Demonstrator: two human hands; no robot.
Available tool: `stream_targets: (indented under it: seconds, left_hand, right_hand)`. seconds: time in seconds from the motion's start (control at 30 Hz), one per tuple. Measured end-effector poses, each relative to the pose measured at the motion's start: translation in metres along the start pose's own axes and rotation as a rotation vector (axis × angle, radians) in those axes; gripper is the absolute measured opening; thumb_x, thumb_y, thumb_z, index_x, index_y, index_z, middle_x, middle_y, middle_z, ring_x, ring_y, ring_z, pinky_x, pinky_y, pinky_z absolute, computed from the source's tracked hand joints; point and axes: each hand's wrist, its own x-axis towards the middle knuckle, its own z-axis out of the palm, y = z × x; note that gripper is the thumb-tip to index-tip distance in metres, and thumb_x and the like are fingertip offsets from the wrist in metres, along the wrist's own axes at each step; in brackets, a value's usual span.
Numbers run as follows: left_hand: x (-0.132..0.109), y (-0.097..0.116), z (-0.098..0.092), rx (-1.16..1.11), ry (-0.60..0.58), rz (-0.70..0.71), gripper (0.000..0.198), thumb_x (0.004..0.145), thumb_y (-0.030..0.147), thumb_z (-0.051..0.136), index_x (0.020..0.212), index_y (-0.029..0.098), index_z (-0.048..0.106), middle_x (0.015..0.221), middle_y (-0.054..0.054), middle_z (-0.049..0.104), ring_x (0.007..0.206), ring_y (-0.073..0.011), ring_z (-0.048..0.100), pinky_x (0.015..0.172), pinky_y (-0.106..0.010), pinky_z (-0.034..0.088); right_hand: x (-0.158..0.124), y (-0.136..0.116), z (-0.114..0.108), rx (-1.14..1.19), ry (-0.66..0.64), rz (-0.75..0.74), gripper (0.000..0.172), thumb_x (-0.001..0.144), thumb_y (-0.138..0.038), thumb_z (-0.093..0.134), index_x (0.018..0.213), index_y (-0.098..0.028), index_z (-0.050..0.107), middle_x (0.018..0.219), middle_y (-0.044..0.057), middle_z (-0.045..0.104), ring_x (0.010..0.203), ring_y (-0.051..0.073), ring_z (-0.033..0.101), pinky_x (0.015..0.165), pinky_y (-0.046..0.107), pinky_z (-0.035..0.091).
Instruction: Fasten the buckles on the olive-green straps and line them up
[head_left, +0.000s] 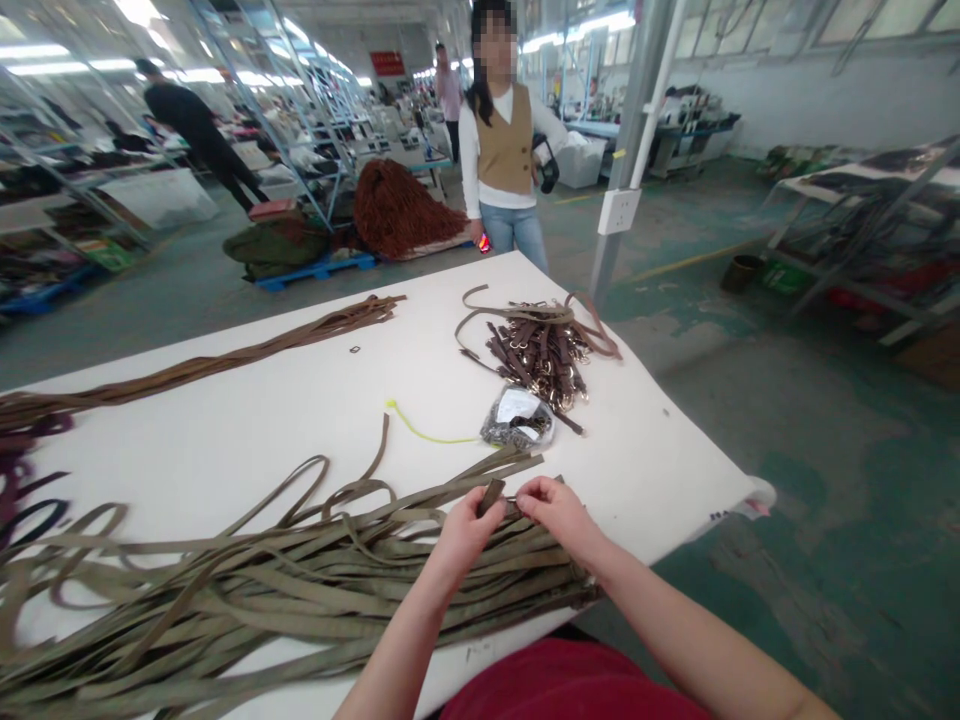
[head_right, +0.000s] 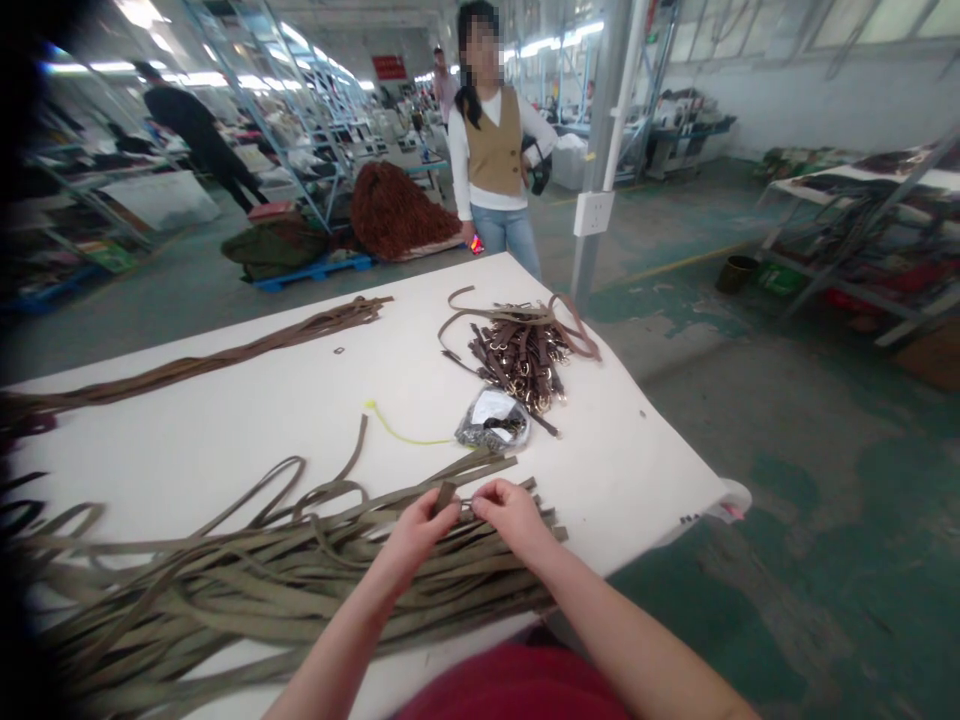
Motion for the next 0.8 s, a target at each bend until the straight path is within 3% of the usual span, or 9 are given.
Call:
stream_targets:
  seconds: [0.13, 0.2, 0.37, 0.5, 0.67, 0.8]
  left_hand:
    - [0.000, 0.002, -0.001, -0.056, -0.065, -0.009, 0.032, 0.072, 0.039, 0.050, 0.089, 0.014, 0.057, 0.082, -0.003, 0.060, 0.073, -0.0149, 0.051, 0.068, -0.025, 0.040]
    - [0.000, 0.001, -0.001, -0.074, -0.044, -0.019, 0.031, 0.073, 0.041, 0.049, 0.086, 0.014, 0.055, 0.076, -0.001, 0.058, 0.068, -0.0131, 0.049, 0.063, -0.024, 0.039]
    - [0.000, -0.006, -0.002, -0.061, 0.056, -0.038, 0.032, 0.079, 0.046, 0.037, 0.072, 0.016, 0.046, 0.056, 0.004, 0.045, 0.052, -0.0090, 0.040, 0.053, -0.022, 0.034]
    - [-0.004, -0.005, -0.003, -0.157, -0.070, -0.092, 0.031, 0.078, 0.046, 0.040, 0.072, 0.016, 0.044, 0.054, 0.005, 0.045, 0.050, -0.0079, 0.038, 0.050, -0.020, 0.032]
    - [-0.007, -0.002, -0.006, -0.184, -0.237, -0.061, 0.030, 0.078, 0.043, 0.043, 0.077, 0.014, 0.050, 0.053, 0.005, 0.043, 0.051, -0.0069, 0.038, 0.052, -0.020, 0.032]
    - [-0.009, -0.001, -0.004, -0.142, -0.228, 0.008, 0.029, 0.080, 0.042, 0.041, 0.084, 0.015, 0.051, 0.057, 0.004, 0.045, 0.054, -0.0077, 0.040, 0.053, -0.020, 0.033]
  right_hand:
    - [-0.001, -0.003, -0.003, -0.028, -0.133, 0.090, 0.020, 0.064, -0.025, 0.060, 0.082, -0.016, 0.056, 0.064, -0.003, 0.055, 0.053, 0.008, 0.046, 0.053, 0.023, 0.039]
    - [-0.002, -0.004, -0.004, 0.025, -0.129, 0.114, 0.022, 0.063, -0.024, 0.061, 0.083, -0.016, 0.057, 0.065, -0.003, 0.056, 0.054, 0.008, 0.048, 0.055, 0.023, 0.041]
    - [0.000, -0.005, -0.009, 0.395, -0.082, 0.198, 0.025, 0.062, -0.026, 0.066, 0.080, -0.015, 0.054, 0.069, -0.002, 0.057, 0.060, 0.007, 0.053, 0.058, 0.020, 0.043]
    - [0.001, -0.005, -0.012, 0.572, -0.133, 0.255, 0.024, 0.062, -0.025, 0.068, 0.079, -0.015, 0.053, 0.068, -0.002, 0.056, 0.059, 0.005, 0.053, 0.055, 0.017, 0.043]
    - [-0.002, -0.003, -0.014, 0.539, -0.253, 0.356, 0.021, 0.065, -0.025, 0.067, 0.077, -0.015, 0.053, 0.062, -0.003, 0.055, 0.057, 0.005, 0.052, 0.054, 0.016, 0.044]
    - [-0.005, -0.003, -0.012, 0.486, -0.264, 0.400, 0.023, 0.064, -0.028, 0.067, 0.076, -0.015, 0.051, 0.060, -0.003, 0.054, 0.054, 0.005, 0.051, 0.053, 0.016, 0.042]
